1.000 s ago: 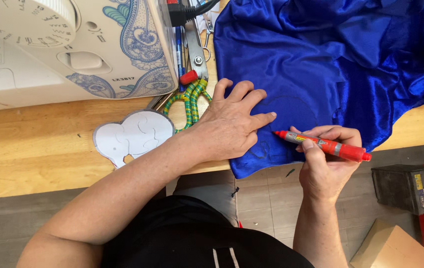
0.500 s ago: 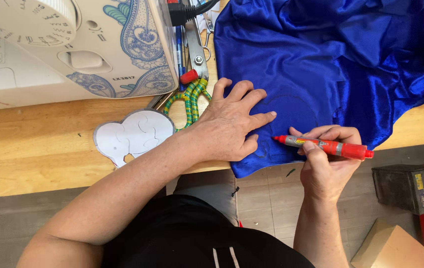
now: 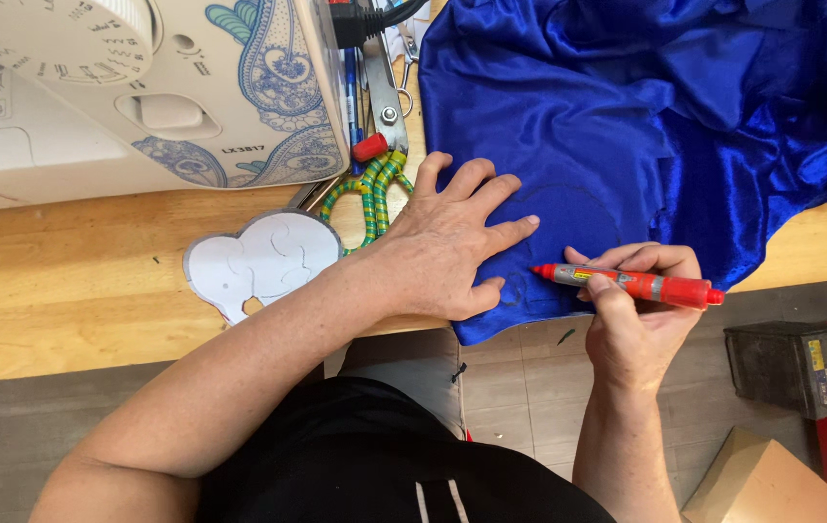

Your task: The person places a white elephant-shaped paper template on a blue satin fabric and traces its outline with a red marker. The person then removes the template and continues to trace additional elephant outlines on the fabric by hand.

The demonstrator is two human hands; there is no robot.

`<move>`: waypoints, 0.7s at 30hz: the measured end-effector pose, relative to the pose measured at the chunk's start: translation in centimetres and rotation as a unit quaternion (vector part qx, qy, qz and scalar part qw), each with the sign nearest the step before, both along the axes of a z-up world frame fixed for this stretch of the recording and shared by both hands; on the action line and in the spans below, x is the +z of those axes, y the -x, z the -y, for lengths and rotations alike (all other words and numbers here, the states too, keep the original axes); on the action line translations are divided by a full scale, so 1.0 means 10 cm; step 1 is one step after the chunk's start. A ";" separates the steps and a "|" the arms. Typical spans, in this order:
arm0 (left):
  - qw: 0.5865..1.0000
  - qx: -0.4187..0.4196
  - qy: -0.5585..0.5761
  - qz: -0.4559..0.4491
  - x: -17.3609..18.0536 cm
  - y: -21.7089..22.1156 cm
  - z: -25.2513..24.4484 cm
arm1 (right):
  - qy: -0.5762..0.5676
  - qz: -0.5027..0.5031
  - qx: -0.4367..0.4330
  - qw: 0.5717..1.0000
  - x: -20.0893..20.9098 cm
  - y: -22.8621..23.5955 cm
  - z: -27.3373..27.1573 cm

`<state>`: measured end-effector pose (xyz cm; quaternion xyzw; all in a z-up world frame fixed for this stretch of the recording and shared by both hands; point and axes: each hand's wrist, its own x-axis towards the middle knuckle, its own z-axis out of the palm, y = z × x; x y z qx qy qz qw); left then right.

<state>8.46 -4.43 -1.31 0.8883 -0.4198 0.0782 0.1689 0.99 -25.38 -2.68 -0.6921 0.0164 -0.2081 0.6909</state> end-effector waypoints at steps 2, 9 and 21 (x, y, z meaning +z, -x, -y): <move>1.000 -0.001 0.001 0.004 0.00 0.00 -0.01 | -0.012 0.001 0.004 1.000 -0.03 0.00 0.02; 0.999 0.034 0.011 -0.024 0.03 0.14 0.04 | -0.052 0.005 0.006 0.999 -0.05 0.00 0.06; 0.974 -0.037 0.140 0.176 0.00 0.79 -0.09 | 0.014 0.018 -0.011 1.000 -0.13 0.04 0.06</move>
